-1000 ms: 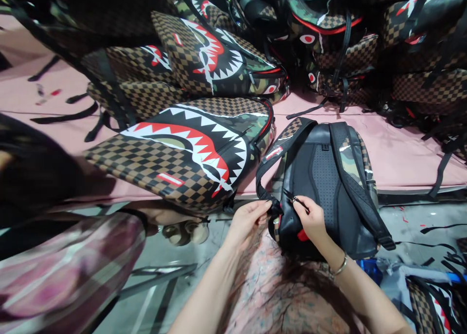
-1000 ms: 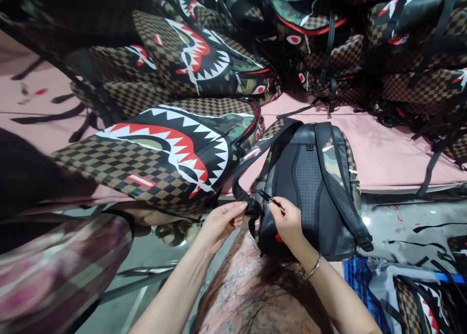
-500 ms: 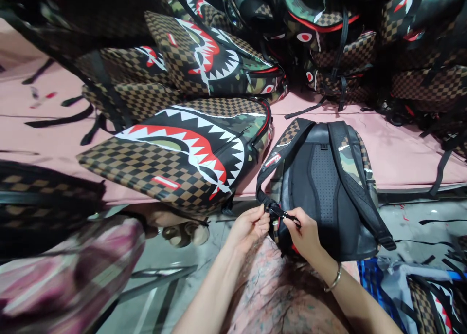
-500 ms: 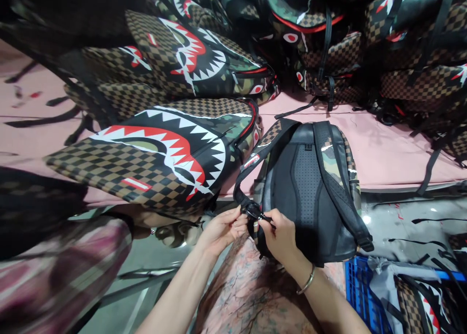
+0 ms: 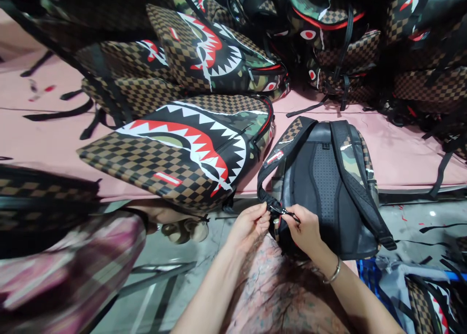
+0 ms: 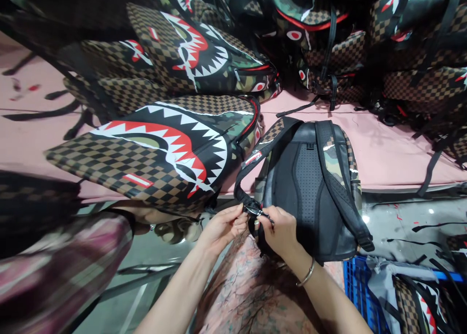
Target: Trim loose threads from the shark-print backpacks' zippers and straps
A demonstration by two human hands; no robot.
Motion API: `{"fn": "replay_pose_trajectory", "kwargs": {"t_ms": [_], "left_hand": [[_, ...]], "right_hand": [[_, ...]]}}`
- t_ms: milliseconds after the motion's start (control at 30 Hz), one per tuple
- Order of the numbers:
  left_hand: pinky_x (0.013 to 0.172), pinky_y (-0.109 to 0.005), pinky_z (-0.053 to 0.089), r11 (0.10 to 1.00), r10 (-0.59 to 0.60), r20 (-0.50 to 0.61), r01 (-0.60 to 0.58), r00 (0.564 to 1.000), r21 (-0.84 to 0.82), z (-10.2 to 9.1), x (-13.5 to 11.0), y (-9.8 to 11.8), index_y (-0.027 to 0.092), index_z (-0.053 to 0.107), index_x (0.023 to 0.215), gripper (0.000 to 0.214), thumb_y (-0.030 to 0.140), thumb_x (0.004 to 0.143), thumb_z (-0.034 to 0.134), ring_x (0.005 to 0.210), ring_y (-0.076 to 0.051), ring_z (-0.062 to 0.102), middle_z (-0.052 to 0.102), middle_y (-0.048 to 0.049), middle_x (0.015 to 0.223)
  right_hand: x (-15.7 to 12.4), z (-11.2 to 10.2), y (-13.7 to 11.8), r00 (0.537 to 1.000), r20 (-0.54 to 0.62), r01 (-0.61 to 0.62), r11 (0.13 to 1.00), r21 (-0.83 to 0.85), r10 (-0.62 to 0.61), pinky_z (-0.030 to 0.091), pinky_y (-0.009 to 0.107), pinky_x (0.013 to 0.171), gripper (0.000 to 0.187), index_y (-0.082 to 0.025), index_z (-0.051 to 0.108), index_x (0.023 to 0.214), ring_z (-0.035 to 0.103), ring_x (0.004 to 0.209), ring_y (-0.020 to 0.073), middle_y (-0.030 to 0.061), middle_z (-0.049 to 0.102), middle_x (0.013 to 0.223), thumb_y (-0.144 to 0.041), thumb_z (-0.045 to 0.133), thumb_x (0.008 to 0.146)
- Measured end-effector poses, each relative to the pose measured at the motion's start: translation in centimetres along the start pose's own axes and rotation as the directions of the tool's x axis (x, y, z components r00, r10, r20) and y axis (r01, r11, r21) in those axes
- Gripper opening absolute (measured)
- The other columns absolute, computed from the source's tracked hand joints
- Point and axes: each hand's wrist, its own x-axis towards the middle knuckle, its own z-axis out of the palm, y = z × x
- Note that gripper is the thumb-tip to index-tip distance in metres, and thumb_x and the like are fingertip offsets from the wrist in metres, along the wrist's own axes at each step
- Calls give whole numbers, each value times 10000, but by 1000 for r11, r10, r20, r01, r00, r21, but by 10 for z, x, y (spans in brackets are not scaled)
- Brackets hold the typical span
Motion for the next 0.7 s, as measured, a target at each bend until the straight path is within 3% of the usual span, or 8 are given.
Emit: {"fn": "replay_pose_trajectory", "kwargs": {"t_ms": [67, 167, 333, 400, 500, 533, 600, 700], "left_hand": [[392, -163, 239, 997, 47, -35, -45, 998, 70, 2, -1, 2, 135, 461, 570, 317, 285, 604, 738, 415, -36, 293, 329, 71, 476], [400, -172, 220, 967, 164, -110, -138, 980, 212, 2, 0, 7, 127, 504, 567, 315, 348, 599, 726, 418, -42, 296, 357, 64, 462], [463, -198, 273, 841, 395, -197, -266, 898, 472, -8, 0, 16, 142, 622, 623, 152, 225, 552, 728, 493, -77, 354, 439, 47, 521], [525, -219, 306, 684, 567, -198, -324, 799, 654, -13, 1, 13, 169, 624, 614, 81, 195, 570, 687, 568, -107, 400, 450, 33, 573], [614, -268, 331, 286, 836, -74, -317, 543, 904, -19, 11, 3, 187, 610, 607, 16, 170, 607, 608, 650, -150, 440, 459, 4, 642], [639, -285, 336, 211, 872, -37, -306, 488, 928, -21, 17, 0, 188, 603, 601, 29, 164, 611, 593, 665, -161, 448, 459, -3, 649], [682, -306, 346, 210, 882, -31, -334, 470, 919, -24, 28, -6, 188, 586, 572, 56, 154, 616, 581, 683, -173, 458, 453, -8, 643], [726, -307, 372, 298, 857, -56, -405, 512, 864, -30, 39, -9, 190, 591, 598, 51, 169, 642, 581, 703, -168, 477, 472, -6, 640]], "right_hand": [[1, -2, 0, 1000, -22, -11, 999, 53, 12, 411, 234, 655, 175, -184, 602, 804, 589, 723, 157, 32, 640, 771, -282, 466, 852], [1, -4, 1, 986, -80, -124, 961, 246, 147, 420, 227, 624, 141, -189, 577, 782, 577, 669, 141, 1, 615, 722, -300, 500, 823], [-2, -12, 4, 925, -110, -264, 823, 503, 364, 436, 240, 665, 113, -187, 543, 792, 566, 709, 137, -14, 585, 738, -298, 521, 791], [-5, -16, 5, 907, -123, -290, 807, 515, 404, 428, 237, 657, 111, -187, 540, 795, 549, 687, 128, -22, 568, 719, -296, 525, 787], [-12, -20, 6, 896, -119, -308, 791, 529, 428, 416, 233, 633, 122, -186, 537, 805, 532, 662, 123, -29, 551, 693, -306, 529, 788], [-15, -21, 7, 899, -113, -303, 787, 538, 424, 415, 233, 631, 124, -185, 536, 808, 531, 665, 123, -27, 552, 697, -308, 528, 790], [-20, -22, 8, 910, -107, -284, 788, 546, 401, 414, 232, 632, 126, -183, 536, 810, 530, 674, 123, -21, 556, 710, -307, 526, 794], [-25, -23, 11, 919, -119, -262, 806, 532, 377, 409, 234, 631, 136, -178, 540, 821, 522, 677, 123, -13, 556, 723, -311, 517, 804]]}}
